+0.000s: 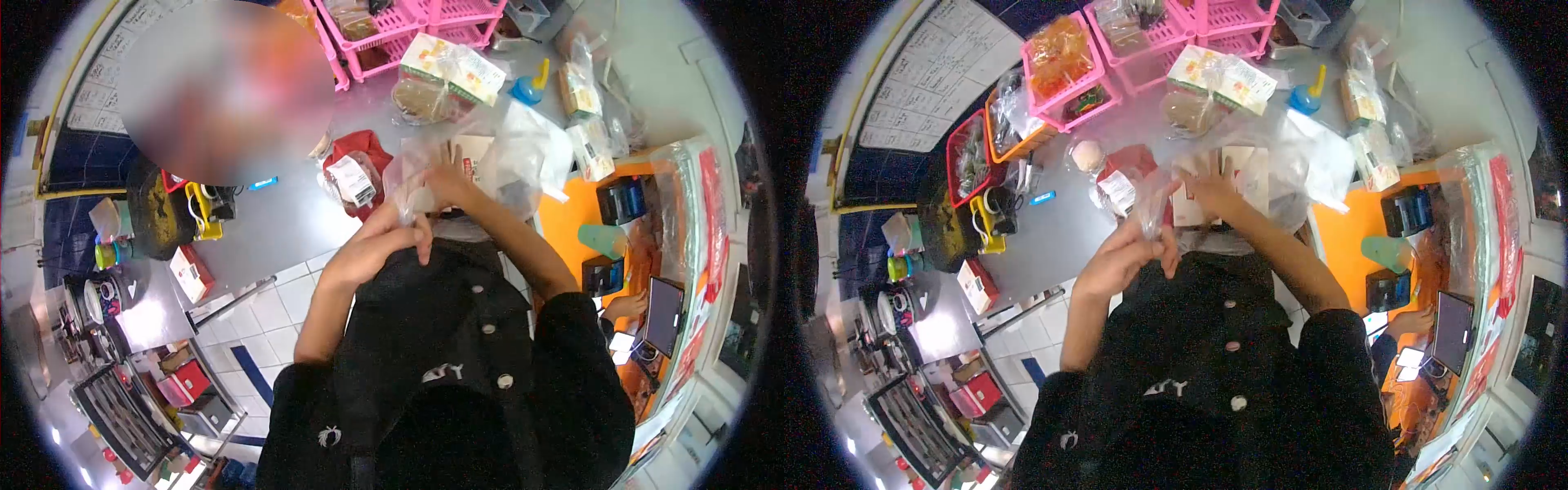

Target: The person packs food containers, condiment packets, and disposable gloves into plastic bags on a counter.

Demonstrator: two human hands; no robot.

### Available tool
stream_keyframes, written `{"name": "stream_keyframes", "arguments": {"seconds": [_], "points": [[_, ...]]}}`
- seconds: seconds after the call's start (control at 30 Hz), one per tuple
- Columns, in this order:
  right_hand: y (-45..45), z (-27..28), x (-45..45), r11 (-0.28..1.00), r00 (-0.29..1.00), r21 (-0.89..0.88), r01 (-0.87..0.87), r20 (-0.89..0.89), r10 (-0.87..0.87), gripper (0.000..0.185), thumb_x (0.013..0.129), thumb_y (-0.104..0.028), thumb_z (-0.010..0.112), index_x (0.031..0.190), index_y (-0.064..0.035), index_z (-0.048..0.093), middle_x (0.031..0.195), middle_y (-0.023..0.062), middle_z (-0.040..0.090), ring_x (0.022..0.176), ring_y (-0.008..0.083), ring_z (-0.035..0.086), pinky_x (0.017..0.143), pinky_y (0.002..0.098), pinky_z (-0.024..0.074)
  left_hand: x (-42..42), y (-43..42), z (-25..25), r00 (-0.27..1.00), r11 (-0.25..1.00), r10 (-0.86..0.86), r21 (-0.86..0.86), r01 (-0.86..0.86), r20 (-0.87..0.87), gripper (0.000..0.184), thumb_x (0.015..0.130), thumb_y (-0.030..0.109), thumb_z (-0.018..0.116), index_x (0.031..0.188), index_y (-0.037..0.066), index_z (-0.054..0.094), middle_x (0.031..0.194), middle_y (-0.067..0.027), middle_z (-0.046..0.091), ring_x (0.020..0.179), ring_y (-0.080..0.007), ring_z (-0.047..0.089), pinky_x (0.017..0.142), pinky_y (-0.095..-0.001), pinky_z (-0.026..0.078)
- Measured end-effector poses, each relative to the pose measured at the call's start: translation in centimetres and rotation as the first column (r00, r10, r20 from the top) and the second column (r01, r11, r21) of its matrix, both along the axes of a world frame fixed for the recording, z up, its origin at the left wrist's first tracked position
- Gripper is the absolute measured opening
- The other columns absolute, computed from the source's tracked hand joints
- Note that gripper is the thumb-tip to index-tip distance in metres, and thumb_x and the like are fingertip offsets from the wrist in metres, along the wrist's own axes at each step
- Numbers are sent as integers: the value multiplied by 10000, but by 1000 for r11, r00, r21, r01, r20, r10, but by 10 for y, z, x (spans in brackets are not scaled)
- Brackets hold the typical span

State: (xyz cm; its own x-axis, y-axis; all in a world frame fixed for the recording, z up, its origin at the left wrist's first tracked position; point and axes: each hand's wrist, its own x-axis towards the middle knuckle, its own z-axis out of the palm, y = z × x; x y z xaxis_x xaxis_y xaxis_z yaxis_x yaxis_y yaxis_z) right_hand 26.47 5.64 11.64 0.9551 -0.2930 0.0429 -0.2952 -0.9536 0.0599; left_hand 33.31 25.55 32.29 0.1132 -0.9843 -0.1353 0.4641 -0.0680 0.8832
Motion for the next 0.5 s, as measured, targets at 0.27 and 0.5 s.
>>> {"name": "stream_keyframes", "arguments": {"seconds": [0.27, 0.5], "points": [[5, -57, -15, 990, 985, -41, -134, 104, 138, 929, 715, -583, 712, 1526, -304, 354, 1602, 163, 248, 1433, 515, 225, 1014, 838, 129, -37, 12, 6, 896, 983, 138, 168, -72, -421, 833, 833, 201, 584, 1557, 13, 216, 775, -40, 458, 699, -165, 457, 792, -326, 429], [25, -50, -27, 968, 974, 135, 210, 53, -218, 905, 710, -600, 716, 1494, -263, 413, 1580, 164, 282, 1432, 485, 243, 1017, 805, 154, -39, 36, 24, 696, 967, 224, 244, -72, -682, 818, 802, 329, 584, 1490, -25, 319, 847, -42, 400, 781, -172, 437, 911, -395, 417]]}}
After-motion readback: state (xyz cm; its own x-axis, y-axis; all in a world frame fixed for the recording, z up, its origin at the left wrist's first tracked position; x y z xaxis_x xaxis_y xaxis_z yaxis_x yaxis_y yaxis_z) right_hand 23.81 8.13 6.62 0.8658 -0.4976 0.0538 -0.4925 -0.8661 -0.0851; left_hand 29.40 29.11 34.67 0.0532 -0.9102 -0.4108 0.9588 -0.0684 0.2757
